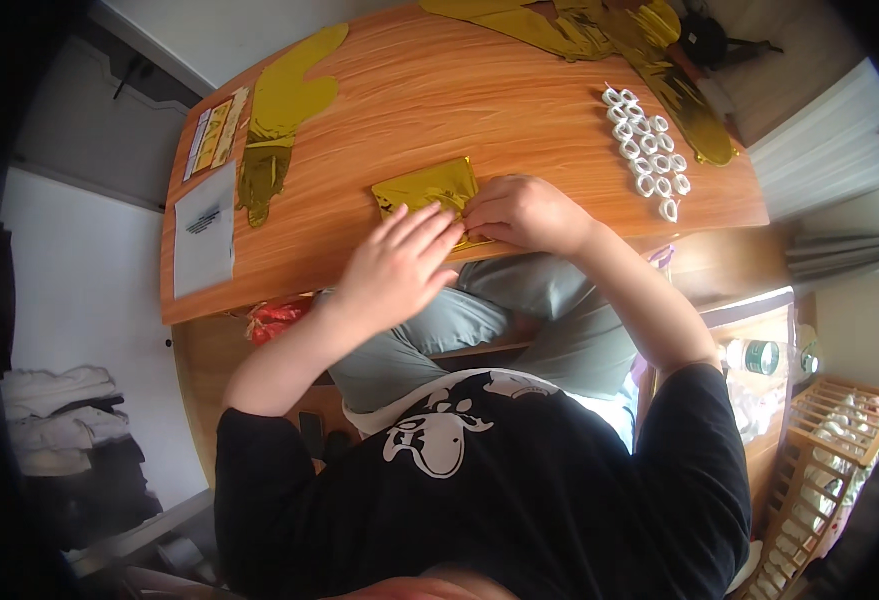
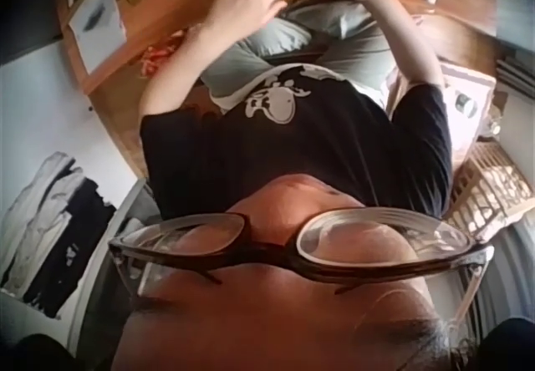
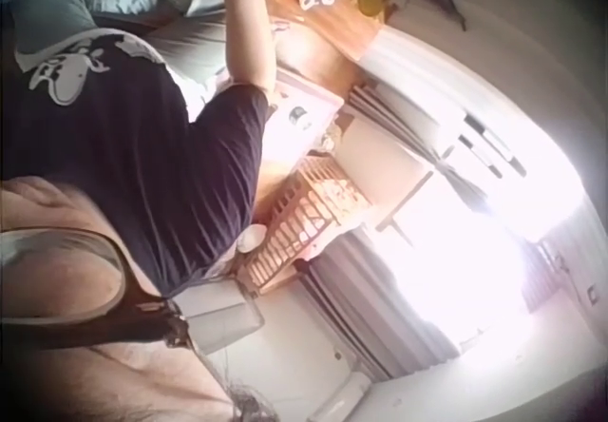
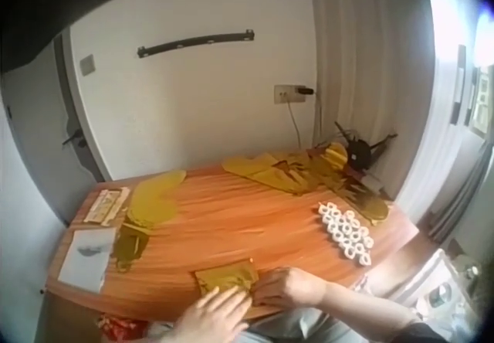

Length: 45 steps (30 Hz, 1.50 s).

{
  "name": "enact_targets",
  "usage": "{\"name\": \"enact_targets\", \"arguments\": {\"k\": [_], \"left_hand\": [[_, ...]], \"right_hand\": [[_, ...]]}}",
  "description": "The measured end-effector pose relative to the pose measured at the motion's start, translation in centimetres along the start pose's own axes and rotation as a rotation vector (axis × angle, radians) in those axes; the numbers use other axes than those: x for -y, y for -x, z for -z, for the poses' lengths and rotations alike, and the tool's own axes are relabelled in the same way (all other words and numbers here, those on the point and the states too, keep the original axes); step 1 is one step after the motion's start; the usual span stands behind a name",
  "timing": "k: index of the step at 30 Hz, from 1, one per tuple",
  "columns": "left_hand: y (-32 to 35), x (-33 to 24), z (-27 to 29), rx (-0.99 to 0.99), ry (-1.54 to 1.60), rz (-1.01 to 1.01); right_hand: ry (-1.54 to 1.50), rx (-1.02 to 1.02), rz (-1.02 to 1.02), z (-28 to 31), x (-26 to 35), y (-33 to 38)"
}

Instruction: Folding gold foil pouches and attaching them to cardboard display cards.

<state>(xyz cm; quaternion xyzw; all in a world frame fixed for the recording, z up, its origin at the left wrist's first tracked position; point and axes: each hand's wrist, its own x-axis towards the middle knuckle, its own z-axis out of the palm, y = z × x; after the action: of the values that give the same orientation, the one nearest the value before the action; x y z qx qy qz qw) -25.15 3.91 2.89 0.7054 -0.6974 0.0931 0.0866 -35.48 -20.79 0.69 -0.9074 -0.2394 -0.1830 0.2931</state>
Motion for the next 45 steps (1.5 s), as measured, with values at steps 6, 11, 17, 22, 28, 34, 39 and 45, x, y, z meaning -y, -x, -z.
{"name": "enact_targets", "arguments": {"k": [6,11,17,22,28,34,39,45], "left_hand": [[-0.2,-0.9,-2.9,-0.229,0.378,0.213],[-0.3,-0.9,-3.0,-0.251,0.477,0.287],[-0.5,-0.4,-2.9,-0.230,0.455,0.349],[-1.1,-0.4,-2.7,-0.355,0.411,0.311],[-1.7,0.4,-2.8,-0.411,0.372,0.303],[-1.9,1.1,-2.6,-0.368,0.448,0.372],[-1.8,1.0,-1.4,-0.400,0.613,0.377],[1.3,3.8,-2.1,-0.575,0.400,0.708]], "right_hand": [[-0.040,-0.017,-0.166,0.2,0.6,-0.5],[0.064,-0.042,-0.135,-0.5,0.6,-0.6],[0.112,-0.074,-0.152,-0.7,0.9,-0.7],[0.089,-0.085,-0.210,-0.6,1.0,-1.0],[-0.034,-0.097,-0.383,-0.6,0.6,-1.3],[-0.114,-0.081,-0.359,-0.4,1.1,-1.8],[0.094,-0.007,-0.273,-1.3,1.0,-3.3],[0.207,0.003,-0.422,-2.5,1.9,-4.4]]}}
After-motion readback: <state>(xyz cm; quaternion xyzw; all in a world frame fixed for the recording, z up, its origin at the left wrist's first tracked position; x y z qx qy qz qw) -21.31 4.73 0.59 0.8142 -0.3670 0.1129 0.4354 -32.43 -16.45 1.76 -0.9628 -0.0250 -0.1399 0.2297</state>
